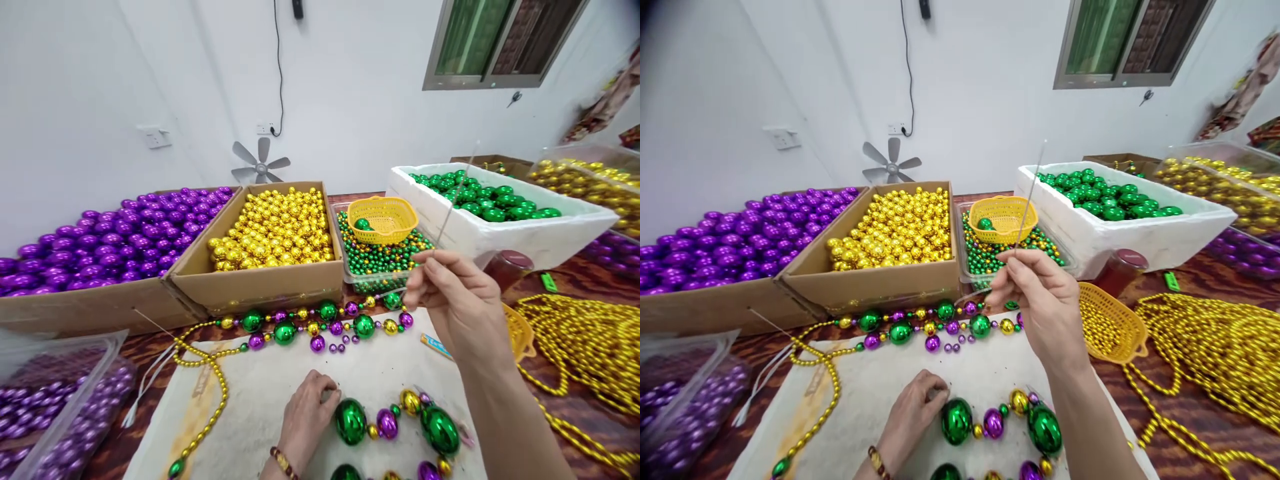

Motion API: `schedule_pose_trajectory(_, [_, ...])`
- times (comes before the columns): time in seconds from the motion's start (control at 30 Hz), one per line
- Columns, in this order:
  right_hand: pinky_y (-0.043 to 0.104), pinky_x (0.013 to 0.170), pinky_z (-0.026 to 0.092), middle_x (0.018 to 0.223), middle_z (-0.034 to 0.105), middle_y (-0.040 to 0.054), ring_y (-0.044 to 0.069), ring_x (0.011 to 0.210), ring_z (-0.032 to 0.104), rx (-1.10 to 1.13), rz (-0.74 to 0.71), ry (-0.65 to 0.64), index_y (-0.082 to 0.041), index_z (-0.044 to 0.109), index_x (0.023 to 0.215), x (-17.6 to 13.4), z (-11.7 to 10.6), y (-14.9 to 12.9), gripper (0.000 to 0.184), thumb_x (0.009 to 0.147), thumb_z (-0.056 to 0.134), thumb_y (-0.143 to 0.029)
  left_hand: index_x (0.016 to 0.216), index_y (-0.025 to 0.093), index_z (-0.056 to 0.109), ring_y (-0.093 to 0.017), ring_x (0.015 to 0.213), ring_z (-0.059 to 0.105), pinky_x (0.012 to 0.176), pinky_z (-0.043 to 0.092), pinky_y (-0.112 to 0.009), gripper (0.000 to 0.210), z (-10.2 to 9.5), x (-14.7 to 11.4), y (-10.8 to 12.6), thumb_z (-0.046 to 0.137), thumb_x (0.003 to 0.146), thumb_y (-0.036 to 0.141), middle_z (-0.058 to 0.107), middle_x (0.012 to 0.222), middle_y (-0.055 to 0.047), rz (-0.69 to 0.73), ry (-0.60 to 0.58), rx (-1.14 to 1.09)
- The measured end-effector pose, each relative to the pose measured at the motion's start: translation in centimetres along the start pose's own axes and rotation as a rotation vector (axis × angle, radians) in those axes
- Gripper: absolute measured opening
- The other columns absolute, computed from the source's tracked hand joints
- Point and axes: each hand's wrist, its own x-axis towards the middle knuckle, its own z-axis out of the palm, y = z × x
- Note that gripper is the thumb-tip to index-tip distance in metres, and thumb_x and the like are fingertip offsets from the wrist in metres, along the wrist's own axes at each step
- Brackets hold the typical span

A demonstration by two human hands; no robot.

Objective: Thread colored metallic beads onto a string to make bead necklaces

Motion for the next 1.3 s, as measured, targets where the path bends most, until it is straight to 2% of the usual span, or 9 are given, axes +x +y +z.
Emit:
schedule_pose_trajectory(0.1, [0.021, 0.050, 0.053, 0.070, 0.067, 0.0008, 0.011, 0.053, 0.064, -0.001, 0.017, -0.010, -0.017, 0.067, 0.100, -0.9, -0.6, 0.9, 0.013, 0.095, 0.055, -0.016, 0.095, 0.022, 0.067, -0.019, 0.074, 0.061, 0.071, 0.044, -0.030, 0.022, -4.3, 1.3, 0.8, 0.049, 0.091, 0.035, 0.066, 0.093, -0.005, 0.092, 0.136, -0.041])
schedule_pose_trajectory(0.27, [0.019, 0.050, 0.051, 0.068, 0.065, 0.0008, 0.010, 0.054, 0.062, 0.035, 0.122, 0.003, -0.017, 0.067, 0.101, -2.6, -1.2, 2.5, 0.014, 0.095, 0.055, -0.017, 0.104, 0.020, 0.065, -0.026, 0.101, 0.059, 0.092, 0.042, -0.038, 0.030, -16.1, 8.1, 4.4, 0.043, 0.094, 0.038, 0.067, 0.107, -0.012, 0.304, 0.663, 0.307])
schedule_pose_trajectory(0.37, [0.018, 0.049, 0.051, 0.067, 0.064, 0.0001, 0.010, 0.053, 0.061, 0.067, 0.171, 0.001, -0.017, 0.068, 0.099, -3.6, -0.9, 3.1, 0.014, 0.095, 0.055, -0.017, 0.103, 0.019, 0.067, -0.033, 0.105, 0.060, 0.090, 0.042, -0.046, 0.042, -20.9, 13.4, 6.4, 0.038, 0.093, 0.047, 0.069, 0.107, -0.016, 0.007, 0.478, 0.704])
schedule_pose_trajectory(0.47, [0.019, 0.049, 0.051, 0.067, 0.064, -0.0003, 0.010, 0.052, 0.061, 0.060, 0.212, -0.009, -0.018, 0.069, 0.098, -4.4, -0.6, 3.3, 0.014, 0.095, 0.055, -0.019, 0.088, 0.015, 0.072, -0.041, 0.095, 0.063, 0.079, 0.046, -0.052, 0.048, -22.4, 17.5, 7.0, 0.053, 0.081, 0.059, 0.070, 0.099, -0.022, -0.119, 0.356, 0.739])
schedule_pose_trajectory(0.67, [0.020, 0.051, 0.050, 0.068, 0.063, -0.0007, 0.010, 0.054, 0.060, -0.009, 0.225, 0.001, -0.018, 0.068, 0.099, -5.0, -1.0, 3.7, 0.013, 0.096, 0.055, -0.021, 0.072, 0.015, 0.072, -0.042, 0.086, 0.066, 0.073, 0.048, -0.053, 0.041, -22.7, 19.6, 6.9, 0.071, 0.065, 0.056, 0.071, 0.093, -0.024, -0.174, 0.249, 0.673])
schedule_pose_trajectory(0.8, [0.021, 0.053, 0.051, 0.072, 0.063, -0.0009, 0.011, 0.058, 0.062, -0.067, 0.247, 0.019, -0.020, 0.067, 0.104, -5.8, -1.7, 4.3, 0.014, 0.096, 0.056, -0.023, 0.105, 0.016, 0.069, -0.034, 0.098, 0.063, 0.084, 0.048, -0.049, 0.043, -22.3, 16.8, 7.7, 0.057, 0.081, 0.049, 0.069, 0.107, -0.019, -0.042, 0.370, 0.575])
schedule_pose_trajectory(0.9, [0.022, 0.054, 0.052, 0.076, 0.064, -0.0001, 0.012, 0.063, 0.064, -0.084, 0.314, 0.002, -0.022, 0.065, 0.108, -6.7, -2.0, 4.8, 0.015, 0.095, 0.057, -0.025, 0.128, 0.018, 0.056, -0.024, 0.096, 0.064, 0.088, 0.049, -0.041, 0.050, -19.6, 12.7, 8.0, 0.059, 0.084, 0.042, 0.064, 0.116, -0.014, 0.245, 0.456, 0.028])
schedule_pose_trajectory(1.07, [0.022, 0.056, 0.053, 0.079, 0.067, 0.0017, 0.014, 0.068, 0.067, -0.132, 0.393, -0.017, -0.021, 0.066, 0.106, -8.8, -1.8, 6.3, 0.017, 0.094, 0.059, -0.030, 0.122, 0.020, 0.059, -0.019, 0.087, 0.066, 0.089, 0.051, -0.038, 0.038, -11.7, 5.8, 7.1, 0.063, 0.085, 0.025, 0.065, 0.101, -0.007, 0.111, -0.018, -1.094])
schedule_pose_trajectory(1.3, [0.024, 0.056, 0.051, 0.073, 0.069, 0.0046, 0.016, 0.062, 0.066, -0.247, 0.540, -0.023, -0.016, 0.070, 0.098, -13.2, -0.9, 9.0, 0.026, 0.092, 0.059, -0.039, 0.117, 0.021, 0.062, -0.019, 0.093, 0.065, 0.090, 0.050, -0.038, 0.029, -7.2, 2.7, 6.1, 0.061, 0.088, 0.022, 0.066, 0.100, -0.006, -0.061, -0.065, -1.452])
